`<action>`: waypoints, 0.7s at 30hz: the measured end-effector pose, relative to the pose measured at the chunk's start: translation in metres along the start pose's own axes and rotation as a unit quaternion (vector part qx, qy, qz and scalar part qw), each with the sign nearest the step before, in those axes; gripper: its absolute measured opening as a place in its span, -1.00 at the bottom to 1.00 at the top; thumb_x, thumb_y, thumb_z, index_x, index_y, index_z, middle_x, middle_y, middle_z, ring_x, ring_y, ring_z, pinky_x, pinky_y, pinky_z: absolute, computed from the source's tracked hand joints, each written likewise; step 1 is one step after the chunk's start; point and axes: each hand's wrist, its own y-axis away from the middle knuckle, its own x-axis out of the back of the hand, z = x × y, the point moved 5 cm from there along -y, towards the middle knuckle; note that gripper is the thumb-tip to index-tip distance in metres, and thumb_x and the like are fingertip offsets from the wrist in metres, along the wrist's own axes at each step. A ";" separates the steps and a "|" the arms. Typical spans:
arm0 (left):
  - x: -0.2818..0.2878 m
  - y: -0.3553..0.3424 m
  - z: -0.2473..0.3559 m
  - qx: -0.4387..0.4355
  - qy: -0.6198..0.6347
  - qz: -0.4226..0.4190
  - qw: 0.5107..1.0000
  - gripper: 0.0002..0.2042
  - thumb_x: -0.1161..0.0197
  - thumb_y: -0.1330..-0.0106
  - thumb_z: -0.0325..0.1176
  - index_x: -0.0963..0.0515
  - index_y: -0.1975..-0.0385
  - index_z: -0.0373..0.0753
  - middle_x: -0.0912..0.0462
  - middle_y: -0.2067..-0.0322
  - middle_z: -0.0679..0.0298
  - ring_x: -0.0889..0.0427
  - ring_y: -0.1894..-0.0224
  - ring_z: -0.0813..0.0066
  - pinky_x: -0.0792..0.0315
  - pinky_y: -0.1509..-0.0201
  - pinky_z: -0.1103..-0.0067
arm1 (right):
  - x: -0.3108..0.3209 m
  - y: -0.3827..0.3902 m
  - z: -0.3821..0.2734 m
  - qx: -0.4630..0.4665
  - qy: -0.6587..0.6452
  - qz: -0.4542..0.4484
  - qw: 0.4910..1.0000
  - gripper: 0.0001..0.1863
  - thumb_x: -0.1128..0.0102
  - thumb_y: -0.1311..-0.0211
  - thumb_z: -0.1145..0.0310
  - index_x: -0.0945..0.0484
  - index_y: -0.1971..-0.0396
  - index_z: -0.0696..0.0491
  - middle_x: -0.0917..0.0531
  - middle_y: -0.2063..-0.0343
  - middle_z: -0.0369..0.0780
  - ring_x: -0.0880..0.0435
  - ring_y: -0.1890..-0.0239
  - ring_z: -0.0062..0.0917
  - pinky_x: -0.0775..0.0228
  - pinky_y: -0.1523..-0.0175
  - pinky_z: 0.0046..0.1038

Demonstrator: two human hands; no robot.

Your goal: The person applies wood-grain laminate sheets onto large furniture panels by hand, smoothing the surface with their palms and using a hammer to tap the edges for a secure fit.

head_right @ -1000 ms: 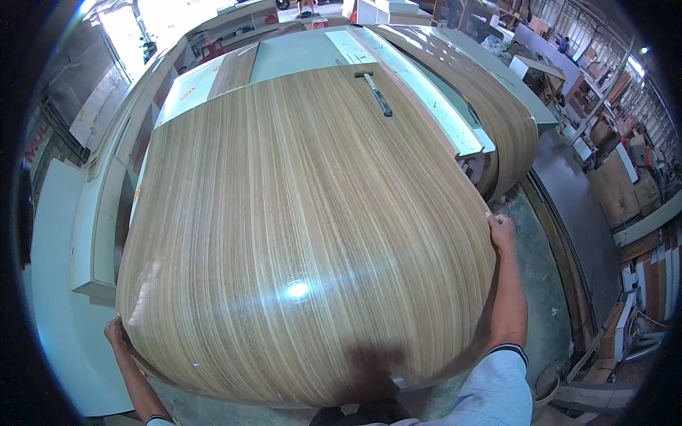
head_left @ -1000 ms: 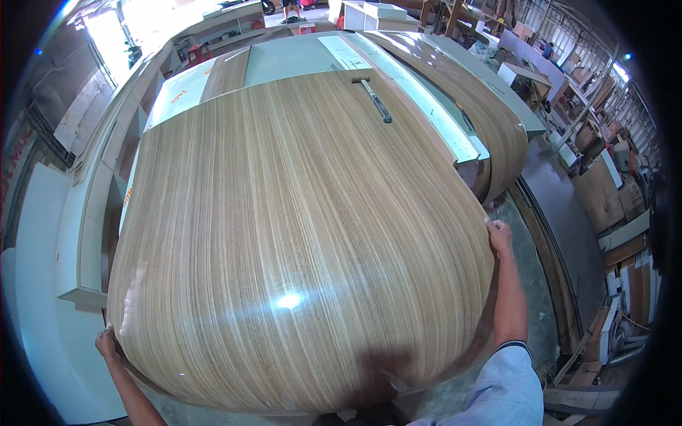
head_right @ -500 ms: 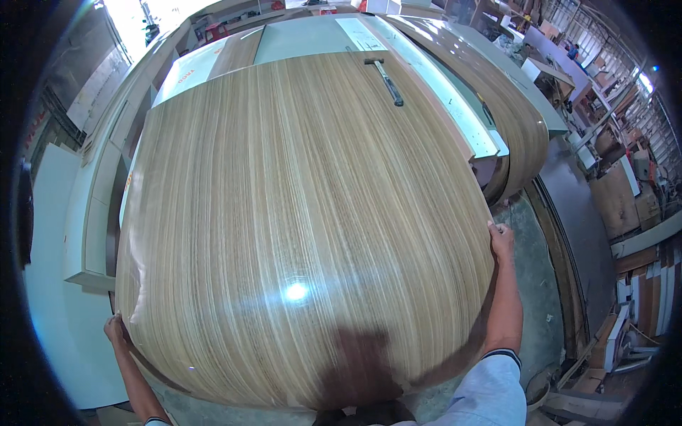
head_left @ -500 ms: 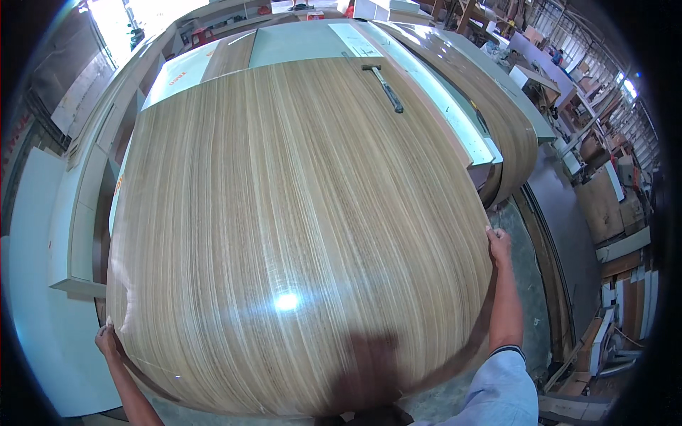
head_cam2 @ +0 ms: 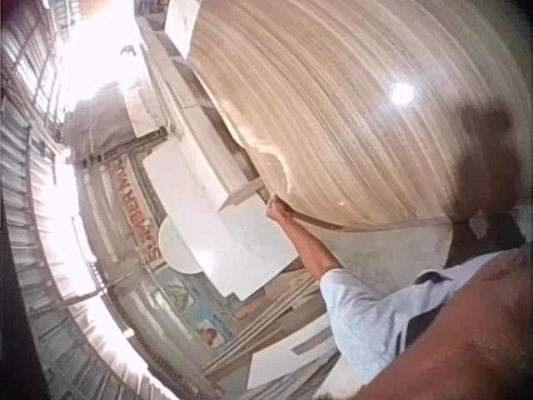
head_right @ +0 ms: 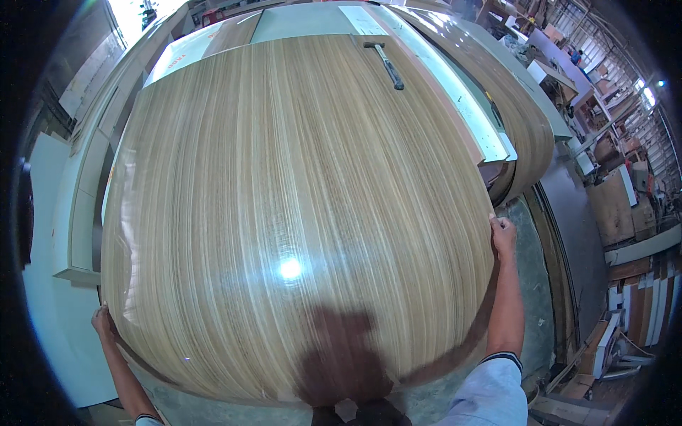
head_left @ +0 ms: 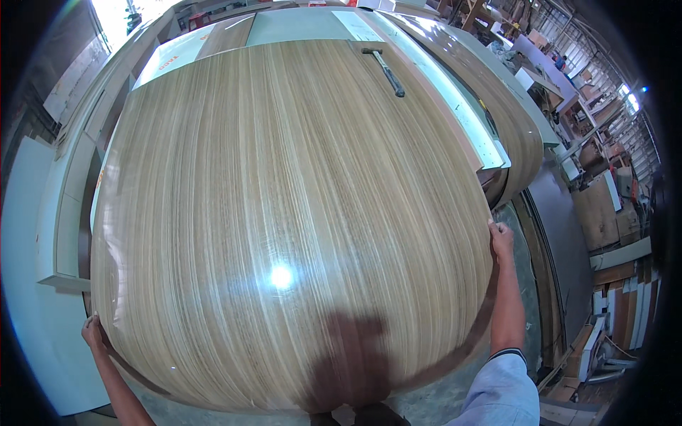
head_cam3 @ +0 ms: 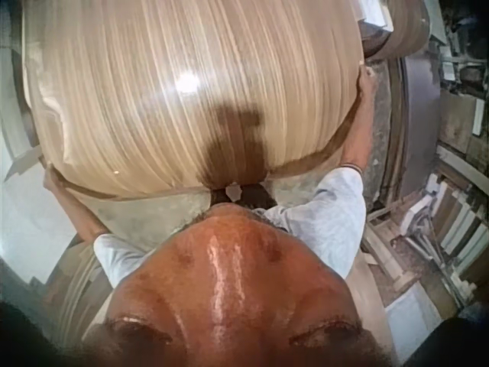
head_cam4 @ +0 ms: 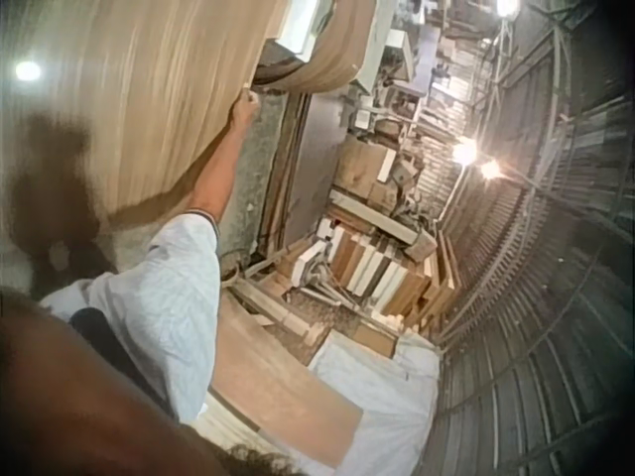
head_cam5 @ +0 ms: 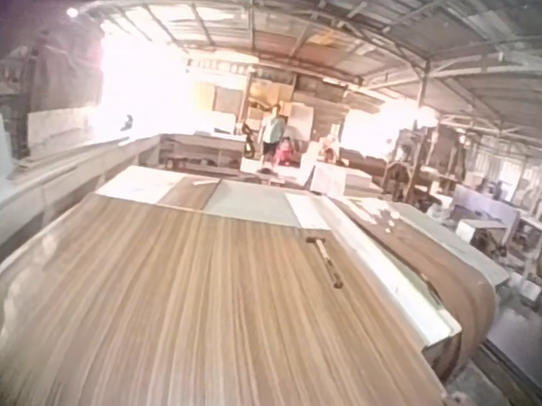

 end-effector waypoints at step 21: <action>-0.050 0.012 -0.012 0.015 -0.087 -0.044 0.995 -0.58 -0.28 -0.32 -0.05 -0.63 0.13 -0.36 -0.65 0.24 0.26 -0.55 0.13 0.46 -0.38 -0.01 0.53 | -0.312 -0.208 -0.307 0.237 0.344 -0.052 0.907 -0.40 0.12 -0.41 -0.06 -0.08 -0.43 -0.48 0.25 -0.51 -0.16 -0.04 -0.48 -0.09 0.09 -0.44 0.17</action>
